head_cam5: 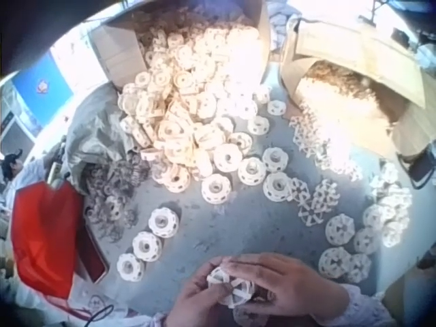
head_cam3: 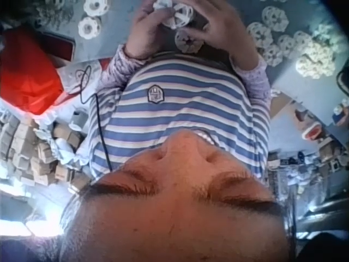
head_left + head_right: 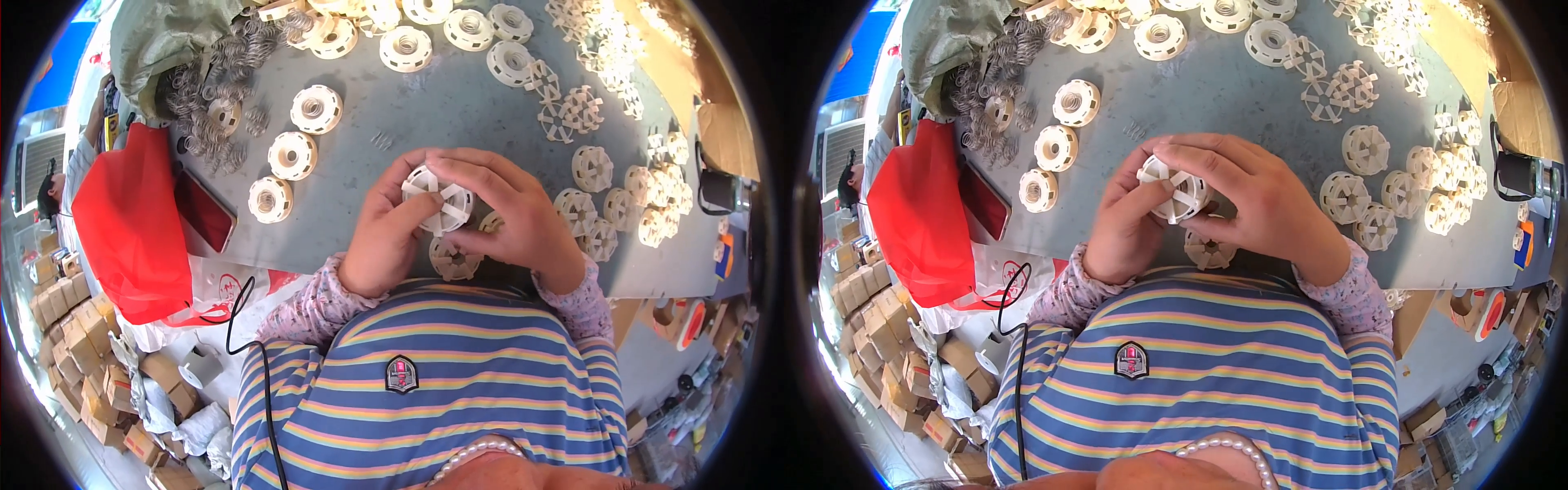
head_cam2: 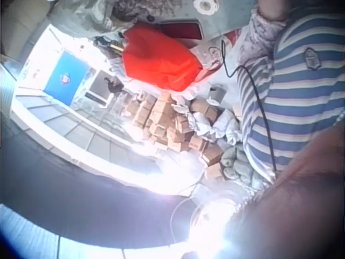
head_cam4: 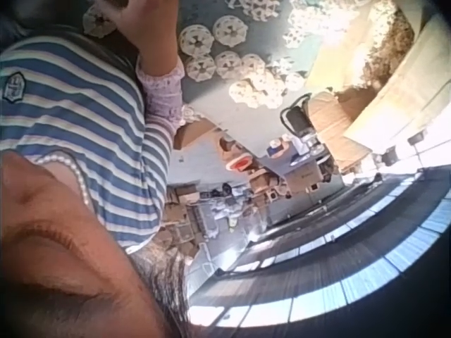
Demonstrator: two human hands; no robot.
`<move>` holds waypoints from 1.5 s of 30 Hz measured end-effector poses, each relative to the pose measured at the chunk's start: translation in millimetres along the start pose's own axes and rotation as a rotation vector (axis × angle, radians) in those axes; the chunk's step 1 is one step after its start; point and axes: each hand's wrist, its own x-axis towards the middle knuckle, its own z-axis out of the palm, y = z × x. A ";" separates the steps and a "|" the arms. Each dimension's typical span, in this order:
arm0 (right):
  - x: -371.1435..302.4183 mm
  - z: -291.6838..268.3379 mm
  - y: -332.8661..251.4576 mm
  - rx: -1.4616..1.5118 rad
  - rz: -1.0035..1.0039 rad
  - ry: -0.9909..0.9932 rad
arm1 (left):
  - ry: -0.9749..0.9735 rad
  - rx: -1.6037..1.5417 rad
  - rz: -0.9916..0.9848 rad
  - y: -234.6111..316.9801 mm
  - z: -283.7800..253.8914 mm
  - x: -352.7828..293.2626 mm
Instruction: The person assembles small plastic components by hand, inserting plastic gears and metal springs into circular plastic housings.
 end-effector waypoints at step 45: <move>38.6 13.7 43.1 -0.143 0.269 -0.120 | 0.271 1.741 0.530 61.0 -49.3 8.8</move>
